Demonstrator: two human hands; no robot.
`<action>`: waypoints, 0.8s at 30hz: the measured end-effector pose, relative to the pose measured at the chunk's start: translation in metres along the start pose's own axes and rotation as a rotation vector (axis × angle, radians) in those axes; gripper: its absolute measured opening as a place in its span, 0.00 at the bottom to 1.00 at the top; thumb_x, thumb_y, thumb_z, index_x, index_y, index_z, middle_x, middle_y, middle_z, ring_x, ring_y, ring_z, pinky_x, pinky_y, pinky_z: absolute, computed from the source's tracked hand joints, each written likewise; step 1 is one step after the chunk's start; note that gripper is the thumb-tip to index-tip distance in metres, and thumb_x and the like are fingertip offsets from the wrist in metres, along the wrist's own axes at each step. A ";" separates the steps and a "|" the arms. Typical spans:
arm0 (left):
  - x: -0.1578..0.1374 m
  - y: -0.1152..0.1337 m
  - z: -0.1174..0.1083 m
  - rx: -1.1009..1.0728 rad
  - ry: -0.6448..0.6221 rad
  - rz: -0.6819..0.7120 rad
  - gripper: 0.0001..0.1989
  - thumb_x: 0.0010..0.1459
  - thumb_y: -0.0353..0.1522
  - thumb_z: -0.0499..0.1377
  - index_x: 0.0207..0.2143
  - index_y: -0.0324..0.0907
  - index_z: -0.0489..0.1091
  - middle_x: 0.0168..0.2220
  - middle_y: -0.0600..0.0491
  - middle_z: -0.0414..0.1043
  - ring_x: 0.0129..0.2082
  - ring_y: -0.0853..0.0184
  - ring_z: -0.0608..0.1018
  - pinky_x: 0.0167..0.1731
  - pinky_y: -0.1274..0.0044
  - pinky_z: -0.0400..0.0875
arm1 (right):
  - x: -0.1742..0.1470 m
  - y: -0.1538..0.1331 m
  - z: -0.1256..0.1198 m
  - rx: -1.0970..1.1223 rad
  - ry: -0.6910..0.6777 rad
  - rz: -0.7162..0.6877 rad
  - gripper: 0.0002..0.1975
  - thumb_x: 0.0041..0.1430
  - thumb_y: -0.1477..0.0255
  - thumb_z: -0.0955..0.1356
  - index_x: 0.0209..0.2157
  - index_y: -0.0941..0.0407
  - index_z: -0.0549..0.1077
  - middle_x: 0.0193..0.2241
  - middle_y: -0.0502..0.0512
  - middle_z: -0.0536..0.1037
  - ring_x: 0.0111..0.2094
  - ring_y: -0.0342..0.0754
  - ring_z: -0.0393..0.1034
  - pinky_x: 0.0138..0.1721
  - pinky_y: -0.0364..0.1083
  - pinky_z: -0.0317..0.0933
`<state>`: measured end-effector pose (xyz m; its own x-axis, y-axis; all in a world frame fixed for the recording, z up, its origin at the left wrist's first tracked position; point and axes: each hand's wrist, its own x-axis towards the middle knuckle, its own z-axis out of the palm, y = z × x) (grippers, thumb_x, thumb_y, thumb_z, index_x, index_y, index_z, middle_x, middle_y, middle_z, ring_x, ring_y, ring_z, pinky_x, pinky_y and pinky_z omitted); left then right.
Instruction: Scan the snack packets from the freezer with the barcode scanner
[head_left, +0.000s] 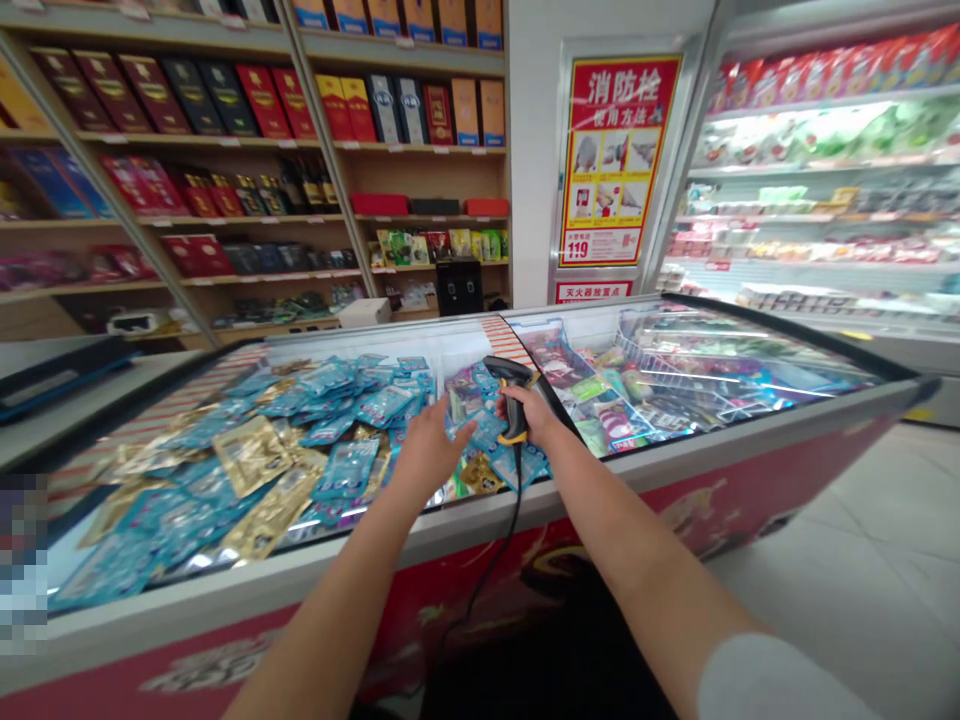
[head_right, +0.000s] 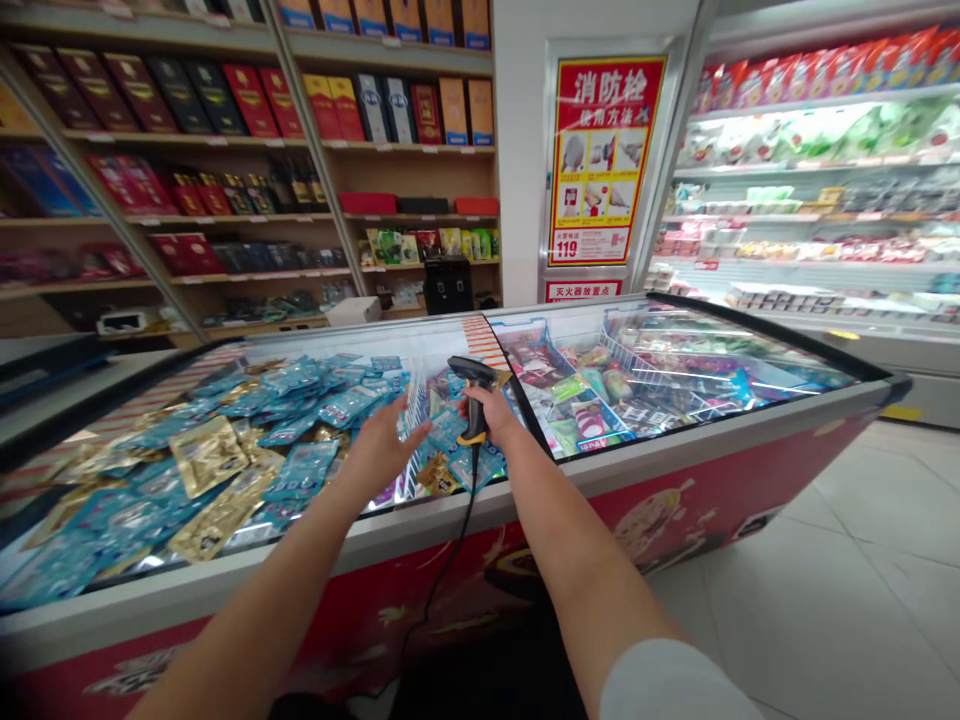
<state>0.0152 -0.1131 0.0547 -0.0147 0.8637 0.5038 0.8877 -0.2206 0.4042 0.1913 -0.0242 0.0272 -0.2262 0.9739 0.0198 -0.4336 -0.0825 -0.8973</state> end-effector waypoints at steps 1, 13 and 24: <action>0.003 -0.004 0.011 0.078 -0.113 -0.049 0.31 0.54 0.45 0.56 0.54 0.33 0.64 0.49 0.37 0.69 0.50 0.53 0.71 0.49 0.67 0.63 | 0.001 0.001 0.000 0.000 0.002 -0.004 0.09 0.44 0.68 0.69 0.20 0.59 0.70 0.15 0.50 0.72 0.18 0.41 0.66 0.20 0.39 0.59; 0.050 -0.025 0.072 -0.075 -0.214 -0.186 0.21 0.41 0.37 0.67 0.40 0.43 0.70 0.39 0.47 0.74 0.41 0.57 0.75 0.40 0.72 0.66 | 0.007 0.008 -0.004 0.005 -0.013 -0.016 0.11 0.43 0.65 0.71 0.22 0.59 0.71 0.17 0.51 0.74 0.18 0.41 0.66 0.20 0.40 0.60; 0.073 -0.030 0.092 -0.781 0.135 -0.406 0.24 0.53 0.31 0.59 0.53 0.42 0.59 0.46 0.46 0.69 0.26 0.70 0.76 0.27 0.76 0.71 | 0.012 0.013 -0.002 0.018 -0.020 -0.014 0.11 0.45 0.66 0.71 0.29 0.58 0.74 0.27 0.57 0.79 0.30 0.47 0.74 0.30 0.43 0.66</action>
<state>0.0300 -0.0019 0.0089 -0.3575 0.8928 0.2741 0.2358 -0.1977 0.9515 0.1850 -0.0129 0.0147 -0.2371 0.9706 0.0411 -0.4528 -0.0730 -0.8886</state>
